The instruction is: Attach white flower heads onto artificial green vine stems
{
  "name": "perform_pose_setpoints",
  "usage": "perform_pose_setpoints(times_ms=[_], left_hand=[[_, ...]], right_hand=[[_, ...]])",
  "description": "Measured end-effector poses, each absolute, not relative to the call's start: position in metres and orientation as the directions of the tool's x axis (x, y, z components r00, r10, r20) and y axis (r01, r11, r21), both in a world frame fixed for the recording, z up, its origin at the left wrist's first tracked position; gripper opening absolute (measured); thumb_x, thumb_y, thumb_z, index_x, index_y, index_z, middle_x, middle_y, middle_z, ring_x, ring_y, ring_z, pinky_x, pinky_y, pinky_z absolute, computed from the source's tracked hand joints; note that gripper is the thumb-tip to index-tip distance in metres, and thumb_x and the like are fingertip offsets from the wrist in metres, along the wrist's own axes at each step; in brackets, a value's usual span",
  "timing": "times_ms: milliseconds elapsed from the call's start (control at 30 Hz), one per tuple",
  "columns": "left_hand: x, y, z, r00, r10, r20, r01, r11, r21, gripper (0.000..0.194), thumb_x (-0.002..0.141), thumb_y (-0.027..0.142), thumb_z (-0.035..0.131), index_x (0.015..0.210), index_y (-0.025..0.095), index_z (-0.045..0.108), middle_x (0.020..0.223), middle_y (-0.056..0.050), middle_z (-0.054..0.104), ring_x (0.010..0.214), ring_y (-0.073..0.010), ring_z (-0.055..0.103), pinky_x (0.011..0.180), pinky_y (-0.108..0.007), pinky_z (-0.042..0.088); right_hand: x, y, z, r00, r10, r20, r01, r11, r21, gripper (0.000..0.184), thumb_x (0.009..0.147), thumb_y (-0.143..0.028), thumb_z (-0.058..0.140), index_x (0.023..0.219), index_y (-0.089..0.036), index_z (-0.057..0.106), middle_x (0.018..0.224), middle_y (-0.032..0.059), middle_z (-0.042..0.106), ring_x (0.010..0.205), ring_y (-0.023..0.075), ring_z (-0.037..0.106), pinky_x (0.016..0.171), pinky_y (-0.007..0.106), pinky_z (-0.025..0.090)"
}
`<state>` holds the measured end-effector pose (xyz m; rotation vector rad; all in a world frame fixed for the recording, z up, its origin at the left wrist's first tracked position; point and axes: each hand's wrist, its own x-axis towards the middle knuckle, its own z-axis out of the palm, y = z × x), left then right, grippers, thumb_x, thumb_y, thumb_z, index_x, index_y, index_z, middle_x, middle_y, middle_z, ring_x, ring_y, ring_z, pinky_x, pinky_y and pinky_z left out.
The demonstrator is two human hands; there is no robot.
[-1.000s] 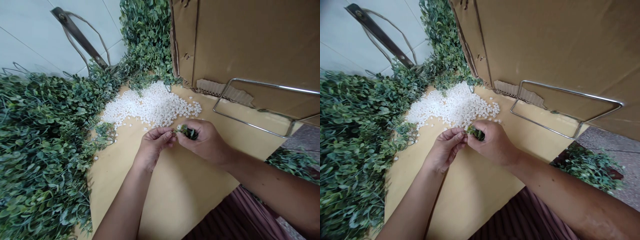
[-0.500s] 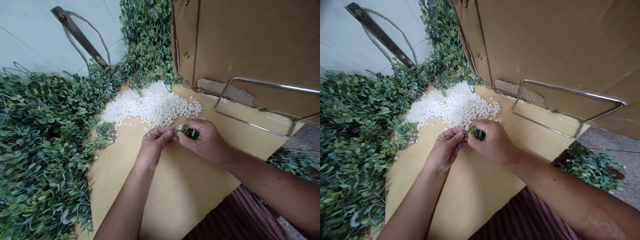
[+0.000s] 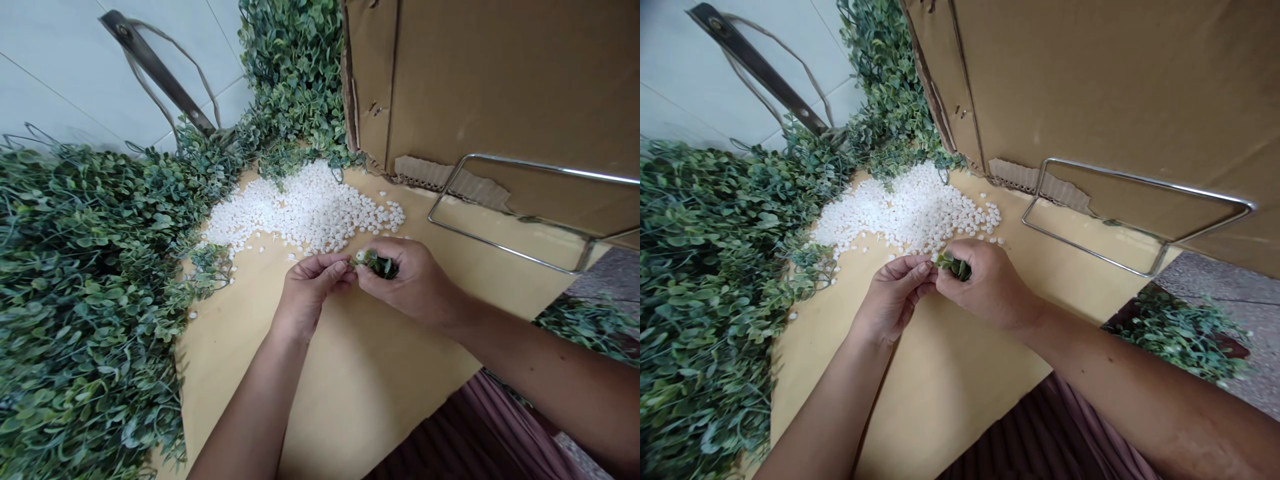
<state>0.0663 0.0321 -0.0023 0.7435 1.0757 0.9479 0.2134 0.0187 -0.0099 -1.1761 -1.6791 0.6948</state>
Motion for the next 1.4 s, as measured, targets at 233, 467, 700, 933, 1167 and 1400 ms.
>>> perform_pose_setpoints(times_ms=[233, 467, 700, 933, 1167, 1400], left_hand=[[0.065, 0.032, -0.005, 0.181, 0.914, -0.363, -0.247, 0.399, 0.883, 0.023, 0.049, 0.026, 0.083, 0.065, 0.014, 0.072, 0.059, -0.002, 0.070, 0.054, -0.0089, 0.062, 0.058, -0.020, 0.051], [0.065, 0.032, -0.005, 0.190, 0.915, -0.355, -0.246, 0.394, 0.885, 0.021, 0.050, 0.024, 0.082, 0.064, 0.014, 0.071, 0.059, -0.002, 0.069, 0.055, -0.0093, 0.062, 0.058, -0.020, 0.051], [0.065, 0.033, 0.000, 0.200, 0.903, -0.380, -0.264, 0.423, 0.867, 0.024, 0.049, 0.026, 0.083, 0.066, 0.014, 0.072, 0.059, -0.002, 0.068, 0.054, -0.0090, 0.062, 0.055, -0.018, 0.050], [0.061, 0.035, 0.000, 0.240, 0.881, -0.409, -0.254, 0.463, 0.849, 0.025, 0.052, 0.028, 0.082, 0.069, 0.014, 0.072, 0.061, -0.002, 0.070, 0.055, -0.0087, 0.063, 0.056, -0.016, 0.051], [0.064, 0.034, 0.003, 0.210, 0.882, -0.421, -0.237, 0.464, 0.854, 0.027, 0.048, 0.028, 0.084, 0.067, 0.014, 0.071, 0.059, -0.002, 0.070, 0.053, -0.0085, 0.063, 0.055, -0.016, 0.052], [0.065, 0.033, 0.003, 0.173, 0.895, -0.411, -0.225, 0.443, 0.868, 0.028, 0.047, 0.028, 0.084, 0.066, 0.013, 0.070, 0.060, -0.001, 0.070, 0.055, -0.0084, 0.063, 0.056, -0.016, 0.052]], right_hand=[[0.214, 0.018, -0.012, -0.111, 0.939, 0.326, 0.393, 0.343, -0.854, 0.018, 0.072, -0.015, 0.049, 0.055, -0.017, 0.041, 0.054, -0.0038, 0.038, 0.052, 0.0085, 0.037, 0.050, 0.022, 0.029], [0.214, 0.018, -0.010, -0.118, 0.958, 0.260, 0.330, 0.285, -0.900, 0.020, 0.071, -0.017, 0.049, 0.054, -0.018, 0.039, 0.053, -0.0047, 0.036, 0.050, 0.0079, 0.035, 0.047, 0.021, 0.028], [0.213, 0.019, -0.006, -0.120, 0.976, 0.182, 0.275, 0.209, -0.938, 0.022, 0.072, -0.019, 0.049, 0.054, -0.019, 0.037, 0.051, -0.0060, 0.032, 0.047, 0.0070, 0.031, 0.047, 0.023, 0.026], [0.212, 0.019, -0.005, -0.094, 0.974, 0.206, 0.254, 0.224, -0.941, 0.020, 0.070, -0.020, 0.049, 0.053, -0.018, 0.037, 0.051, -0.0056, 0.034, 0.048, 0.0070, 0.032, 0.048, 0.022, 0.026], [0.213, 0.020, -0.009, -0.090, 0.963, 0.253, 0.288, 0.268, -0.919, 0.019, 0.068, -0.018, 0.048, 0.053, -0.018, 0.037, 0.052, -0.0050, 0.035, 0.051, 0.0075, 0.034, 0.048, 0.021, 0.027], [0.213, 0.021, -0.008, -0.081, 0.965, 0.250, 0.303, 0.263, -0.916, 0.020, 0.067, -0.016, 0.048, 0.052, -0.018, 0.035, 0.051, -0.0053, 0.035, 0.050, 0.0071, 0.034, 0.048, 0.021, 0.026]])
